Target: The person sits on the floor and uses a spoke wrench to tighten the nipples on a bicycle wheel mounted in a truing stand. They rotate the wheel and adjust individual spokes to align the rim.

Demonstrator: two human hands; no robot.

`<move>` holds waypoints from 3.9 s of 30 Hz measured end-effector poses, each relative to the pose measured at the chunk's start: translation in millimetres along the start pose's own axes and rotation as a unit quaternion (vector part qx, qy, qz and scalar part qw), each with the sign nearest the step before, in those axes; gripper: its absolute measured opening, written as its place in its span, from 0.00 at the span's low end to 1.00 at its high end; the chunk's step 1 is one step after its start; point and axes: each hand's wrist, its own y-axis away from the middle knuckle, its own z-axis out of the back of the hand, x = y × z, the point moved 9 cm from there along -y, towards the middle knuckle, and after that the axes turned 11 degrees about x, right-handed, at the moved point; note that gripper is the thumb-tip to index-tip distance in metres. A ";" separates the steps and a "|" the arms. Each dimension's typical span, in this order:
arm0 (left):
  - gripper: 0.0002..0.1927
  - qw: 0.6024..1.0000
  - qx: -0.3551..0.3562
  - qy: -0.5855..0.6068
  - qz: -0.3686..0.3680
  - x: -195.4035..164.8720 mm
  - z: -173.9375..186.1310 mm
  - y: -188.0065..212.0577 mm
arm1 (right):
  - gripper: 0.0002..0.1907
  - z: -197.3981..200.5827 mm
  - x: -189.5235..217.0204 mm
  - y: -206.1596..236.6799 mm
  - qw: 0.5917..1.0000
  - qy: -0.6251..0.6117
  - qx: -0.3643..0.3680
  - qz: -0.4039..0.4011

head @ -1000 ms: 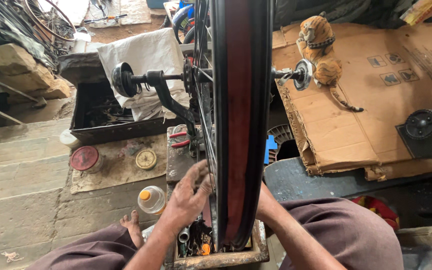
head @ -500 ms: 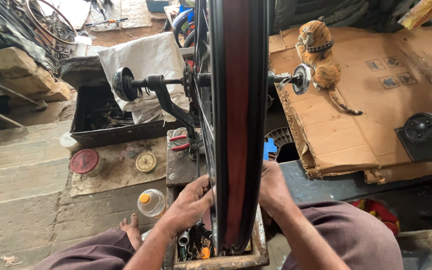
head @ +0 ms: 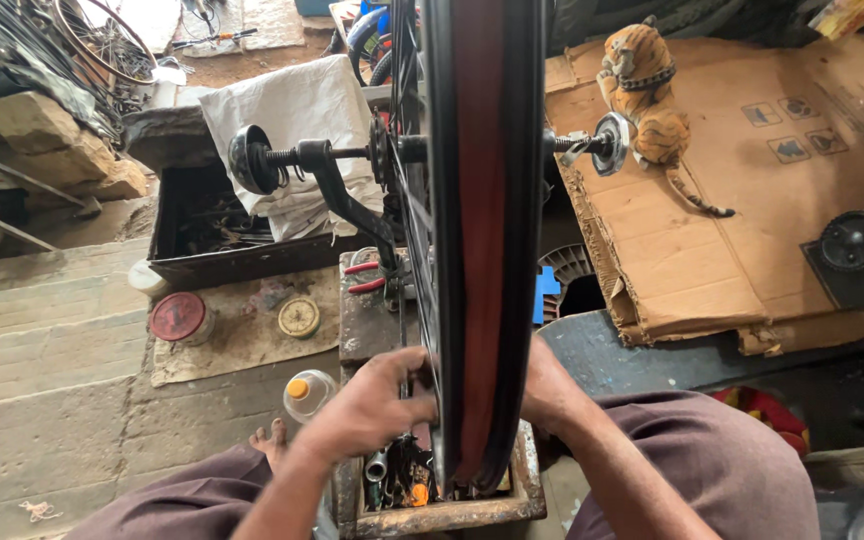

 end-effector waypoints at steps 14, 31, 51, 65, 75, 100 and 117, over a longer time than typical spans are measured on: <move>0.21 0.971 -0.235 0.038 -0.009 2.8 24.1 -0.4 | 0.25 -13.3 29.0 4.4 0.995 0.017 0.044 0.092; 0.27 0.969 -0.239 0.048 -0.030 3.0 33.8 31.8 | 0.20 -43.9 -45.8 -25.3 0.981 -0.177 -0.007 -0.085; 0.31 0.986 -0.152 0.063 -0.039 53.0 13.9 -4.3 | 0.15 -50.6 2.9 -25.7 0.980 0.158 0.040 0.115; 0.17 0.853 0.211 0.449 -0.160 3.0 -21.7 38.9 | 0.19 3.6 19.5 5.2 0.983 -0.135 -0.100 -0.071; 0.16 0.993 -0.025 0.100 0.064 21.5 9.5 31.8 | 0.26 -32.5 -40.7 -7.3 0.971 -0.017 0.112 -0.209; 0.28 0.988 -0.121 0.094 -0.011 29.6 19.4 28.4 | 0.32 -58.6 -11.3 -8.7 0.974 -0.144 0.046 -0.169; 0.31 0.983 -0.119 0.104 -0.098 16.8 24.1 28.1 | 0.16 -58.5 -6.2 -19.8 0.993 0.030 0.074 -0.091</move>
